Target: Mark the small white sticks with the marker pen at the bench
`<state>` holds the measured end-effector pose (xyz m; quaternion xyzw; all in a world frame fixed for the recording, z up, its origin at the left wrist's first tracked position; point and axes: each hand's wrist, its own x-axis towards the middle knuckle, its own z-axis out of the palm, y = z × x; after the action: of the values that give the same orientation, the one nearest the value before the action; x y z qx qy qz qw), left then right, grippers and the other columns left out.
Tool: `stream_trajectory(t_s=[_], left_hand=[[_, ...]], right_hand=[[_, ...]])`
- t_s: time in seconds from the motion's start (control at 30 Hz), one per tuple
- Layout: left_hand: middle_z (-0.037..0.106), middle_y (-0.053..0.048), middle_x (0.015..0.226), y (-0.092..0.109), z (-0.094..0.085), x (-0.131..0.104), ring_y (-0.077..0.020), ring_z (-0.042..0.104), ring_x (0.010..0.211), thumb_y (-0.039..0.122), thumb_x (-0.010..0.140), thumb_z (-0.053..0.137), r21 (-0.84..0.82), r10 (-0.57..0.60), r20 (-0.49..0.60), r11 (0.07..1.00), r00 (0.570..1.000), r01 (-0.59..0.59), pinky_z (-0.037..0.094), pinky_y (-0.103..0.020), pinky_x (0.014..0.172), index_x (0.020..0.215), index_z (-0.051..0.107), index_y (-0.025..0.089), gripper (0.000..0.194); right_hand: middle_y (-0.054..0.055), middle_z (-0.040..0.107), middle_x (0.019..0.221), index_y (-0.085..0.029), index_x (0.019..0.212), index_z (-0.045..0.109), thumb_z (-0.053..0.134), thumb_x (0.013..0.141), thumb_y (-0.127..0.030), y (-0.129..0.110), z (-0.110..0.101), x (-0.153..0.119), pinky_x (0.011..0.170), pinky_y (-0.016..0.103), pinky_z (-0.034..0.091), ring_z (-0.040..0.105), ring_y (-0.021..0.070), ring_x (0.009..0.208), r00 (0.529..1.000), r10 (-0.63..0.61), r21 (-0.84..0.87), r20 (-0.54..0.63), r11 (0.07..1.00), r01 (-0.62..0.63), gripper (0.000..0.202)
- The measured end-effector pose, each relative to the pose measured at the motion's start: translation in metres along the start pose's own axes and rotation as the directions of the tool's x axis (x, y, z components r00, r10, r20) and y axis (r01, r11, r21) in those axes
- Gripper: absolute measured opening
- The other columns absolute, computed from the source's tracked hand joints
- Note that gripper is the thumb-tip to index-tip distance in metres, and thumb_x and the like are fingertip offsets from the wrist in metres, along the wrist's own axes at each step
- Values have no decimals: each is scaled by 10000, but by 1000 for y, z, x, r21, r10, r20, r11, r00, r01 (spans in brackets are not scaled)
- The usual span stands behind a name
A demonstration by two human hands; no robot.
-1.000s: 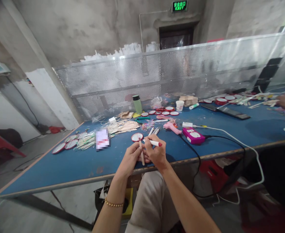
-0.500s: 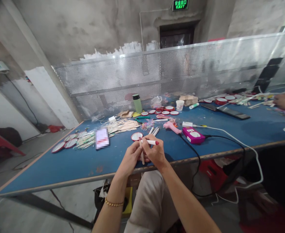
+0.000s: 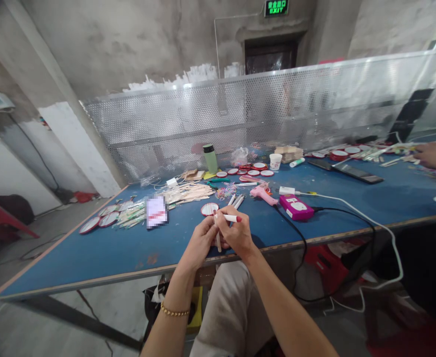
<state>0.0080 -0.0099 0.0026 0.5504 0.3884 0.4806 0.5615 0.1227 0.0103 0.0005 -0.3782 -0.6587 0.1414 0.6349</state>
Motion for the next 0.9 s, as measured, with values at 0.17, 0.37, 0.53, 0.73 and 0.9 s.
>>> stream_trajectory(t_s=[0.17,0.37,0.53,0.73,0.9], left_hand=[[606,26,682,-1,-1,0,-146,617,521,556,768,626,2,1,-3,1000,1000,-1,547,-304,562,909,509,185,413],[618,17,699,-2,-2,1,-147,620,533,562,761,628,1,3,3,1000,1000,-3,538,-294,546,898,508,185,418],[625,18,707,-1,-1,0,-136,614,521,556,769,621,12,6,1,1000,1000,-6,524,-274,521,894,502,187,408],[633,21,677,0,-1,-1,-145,624,519,587,744,638,-8,-10,11,1000,1000,10,523,-280,530,914,503,191,452],[627,26,656,-1,-2,0,-156,628,518,589,739,638,-8,-8,12,1000,1000,8,526,-292,531,904,496,196,449]], right_hand=[[-17,604,573,-203,681,571,507,868,-300,-1,0,0,533,226,442,557,118,508,1000,7,-12,-6,1000,-7,220],[-19,594,561,-203,688,570,506,866,-305,-2,1,1,527,226,437,550,118,501,1000,17,-26,-8,1000,-17,215],[-18,599,571,-203,684,565,502,873,-306,-2,1,1,529,226,434,548,116,501,1000,16,-21,4,1000,-16,224],[-13,608,579,-199,691,588,499,868,-283,-3,0,0,565,234,452,572,127,534,999,-7,-30,-36,1000,6,216],[-18,600,568,-202,693,586,504,866,-280,-1,0,0,553,231,448,567,125,523,999,2,-24,-33,1000,-3,207]])
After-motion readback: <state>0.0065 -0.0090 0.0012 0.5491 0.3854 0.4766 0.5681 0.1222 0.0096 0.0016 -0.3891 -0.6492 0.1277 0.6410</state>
